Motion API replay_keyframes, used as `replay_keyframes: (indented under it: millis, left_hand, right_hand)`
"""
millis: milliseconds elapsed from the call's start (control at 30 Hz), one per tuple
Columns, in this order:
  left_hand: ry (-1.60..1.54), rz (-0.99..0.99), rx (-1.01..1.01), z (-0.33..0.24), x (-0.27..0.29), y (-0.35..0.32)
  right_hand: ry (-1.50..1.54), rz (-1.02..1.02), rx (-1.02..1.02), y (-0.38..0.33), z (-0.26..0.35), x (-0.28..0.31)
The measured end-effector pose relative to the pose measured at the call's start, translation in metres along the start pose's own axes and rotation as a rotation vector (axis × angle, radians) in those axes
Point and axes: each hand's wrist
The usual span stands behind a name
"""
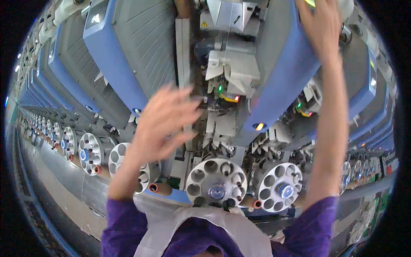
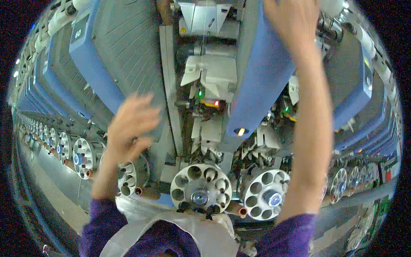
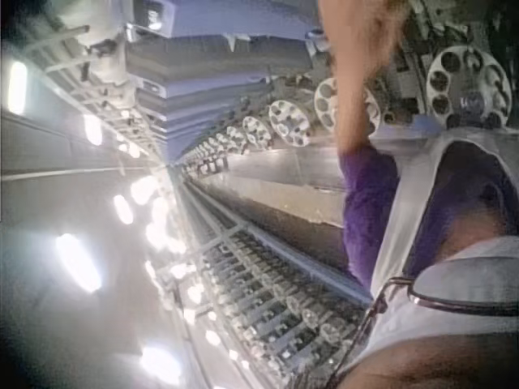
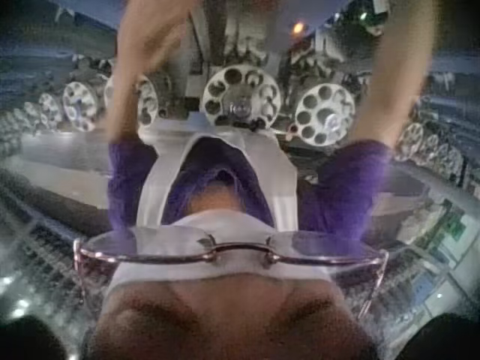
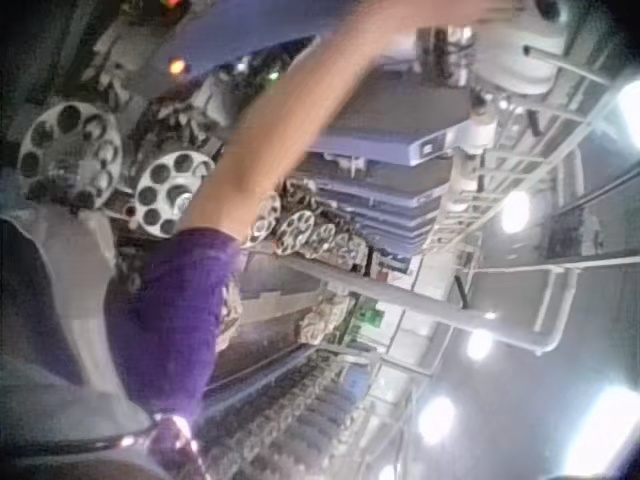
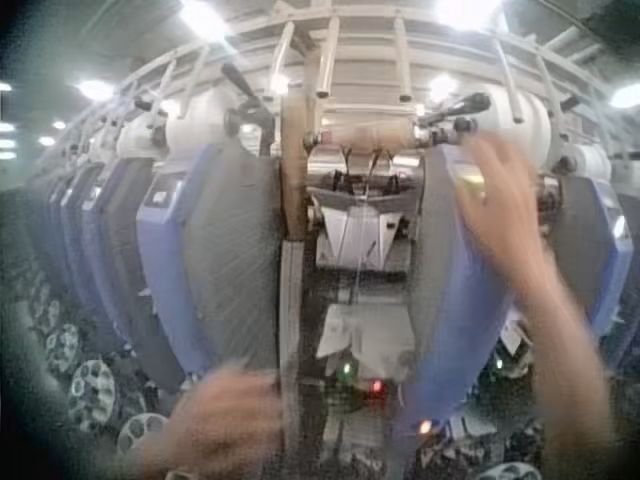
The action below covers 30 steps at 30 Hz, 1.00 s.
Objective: The person repeatedly picks white spools from a sack and places them into slots on rotating circular holders attached to textile machines. The person also handles empty brown cardboard tubes, placing them into machine slots. The work continues along a row of machines in a factory setting.
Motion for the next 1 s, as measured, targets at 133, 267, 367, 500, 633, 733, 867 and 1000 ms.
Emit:
replay_keyframes:
  millis: [133, 267, 367, 500, 633, 733, 867, 1000]
  left_hand:
    - [-0.266, -0.268, 1.033, -0.029, -0.012, -0.215]
    - [-0.300, -0.630, 1.503, -0.072, 0.005, -0.322]
    - [-0.331, -0.570, 1.372, -0.090, 0.014, -0.344]
    - [-0.383, -0.259, 1.212, -0.096, 0.010, -0.335]
    - [-0.438, -0.116, 1.038, -0.115, -0.007, -0.318]
    - [-0.530, -0.002, 1.063, -0.133, -0.029, -0.312]
    - [-0.766, 0.283, 0.957, -0.158, -0.083, -0.302]
    - [-0.873, 0.583, 0.705, -0.200, -0.152, -0.274]
  right_hand:
    - [0.181, 0.208, -0.656, -0.163, 0.135, 0.112]
    - [0.508, 0.284, -1.656, -0.270, 0.200, 0.117]
    - [0.505, 0.169, -1.582, -0.290, 0.202, 0.103]
    - [-0.183, 0.698, -1.079, -0.283, 0.192, 0.095]
    - [0.481, 0.376, -1.711, -0.273, 0.192, 0.095]
    - [-0.143, 1.213, -1.051, -0.246, 0.194, 0.099]
    - [0.150, 1.242, -0.653, -0.207, 0.210, 0.183]
    - [0.375, 0.826, -0.871, -0.198, 0.280, 0.361]
Point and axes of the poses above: each hand's wrist, its own y-axis towards the middle knuckle, its own x-axis out of the back of the hand, z = x × y, and after that the axes turned 6 degrees about x, right-handed
